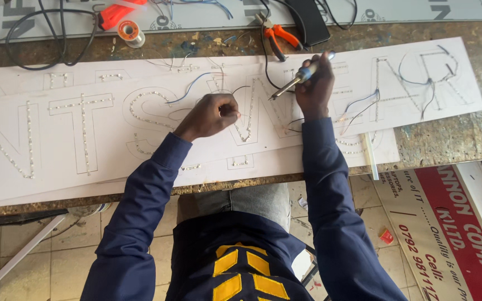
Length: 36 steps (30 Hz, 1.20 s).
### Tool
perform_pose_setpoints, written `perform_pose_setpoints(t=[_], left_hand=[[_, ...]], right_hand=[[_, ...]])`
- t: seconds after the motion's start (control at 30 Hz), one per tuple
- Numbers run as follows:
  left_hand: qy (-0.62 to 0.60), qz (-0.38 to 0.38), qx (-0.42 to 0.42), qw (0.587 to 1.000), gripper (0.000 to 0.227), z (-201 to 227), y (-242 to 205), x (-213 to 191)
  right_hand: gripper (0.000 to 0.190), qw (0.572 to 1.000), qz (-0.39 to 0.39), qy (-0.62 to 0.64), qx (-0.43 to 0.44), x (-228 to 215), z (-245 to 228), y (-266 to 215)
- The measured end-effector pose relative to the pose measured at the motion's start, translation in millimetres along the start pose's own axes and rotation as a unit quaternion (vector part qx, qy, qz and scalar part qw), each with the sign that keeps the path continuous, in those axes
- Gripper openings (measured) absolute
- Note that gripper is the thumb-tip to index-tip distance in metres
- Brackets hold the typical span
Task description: The person solders wires to LED strips arranged in letter shapes on a white board. They use a soldering iron and solder wire to connect the wires to the LED strips, working on different letters throughout the clip.
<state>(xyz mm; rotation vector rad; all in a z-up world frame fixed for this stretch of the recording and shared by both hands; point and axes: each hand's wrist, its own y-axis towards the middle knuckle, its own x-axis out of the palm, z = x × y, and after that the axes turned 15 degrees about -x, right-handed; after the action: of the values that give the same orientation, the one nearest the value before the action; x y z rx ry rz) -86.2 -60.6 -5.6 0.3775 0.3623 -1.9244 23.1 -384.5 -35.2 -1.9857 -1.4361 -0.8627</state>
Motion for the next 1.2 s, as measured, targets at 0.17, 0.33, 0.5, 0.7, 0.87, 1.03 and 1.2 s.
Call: perform_pose_setpoints(t=[0.17, 0.33, 0.5, 0.7, 0.87, 1.03, 1.2], left_hand=[[0.045, -0.002, 0.066, 0.997, 0.017, -16.1, 0.3, 16.7], [0.07, 0.011, 0.083, 0.994, 0.022, -21.7, 0.1, 20.9], [0.071, 0.025, 0.12, 0.99, 0.019, -25.9, 2.3, 24.5], [0.081, 0.031, 0.129, 0.988, 0.023, -28.8, 3.0, 28.8], [0.066, 0.005, 0.131, 0.989, 0.018, -28.7, 7.8, 20.6], [0.059, 0.004, 0.101, 0.993, 0.014, -28.1, 5.3, 17.9], [0.06, 0.005, 0.102, 0.993, 0.02, -29.5, 6.8, 18.2]], right_hand=[[0.025, 0.999, -0.019, -0.03, -0.033, 2.3, -5.1, -12.1], [0.027, 0.986, -0.08, -0.114, -0.09, 22.0, -5.0, -36.4], [0.036, 0.955, -0.074, -0.254, -0.133, 39.8, -11.0, -63.4], [0.034, 0.939, -0.073, -0.293, -0.166, 34.9, -3.8, -69.8], [0.034, 0.937, -0.062, -0.29, -0.186, 31.9, -3.1, -68.2], [0.033, 0.942, -0.013, -0.291, -0.165, 30.4, -1.4, -63.4], [0.034, 0.943, -0.022, -0.274, -0.189, 34.7, -1.7, -66.8]])
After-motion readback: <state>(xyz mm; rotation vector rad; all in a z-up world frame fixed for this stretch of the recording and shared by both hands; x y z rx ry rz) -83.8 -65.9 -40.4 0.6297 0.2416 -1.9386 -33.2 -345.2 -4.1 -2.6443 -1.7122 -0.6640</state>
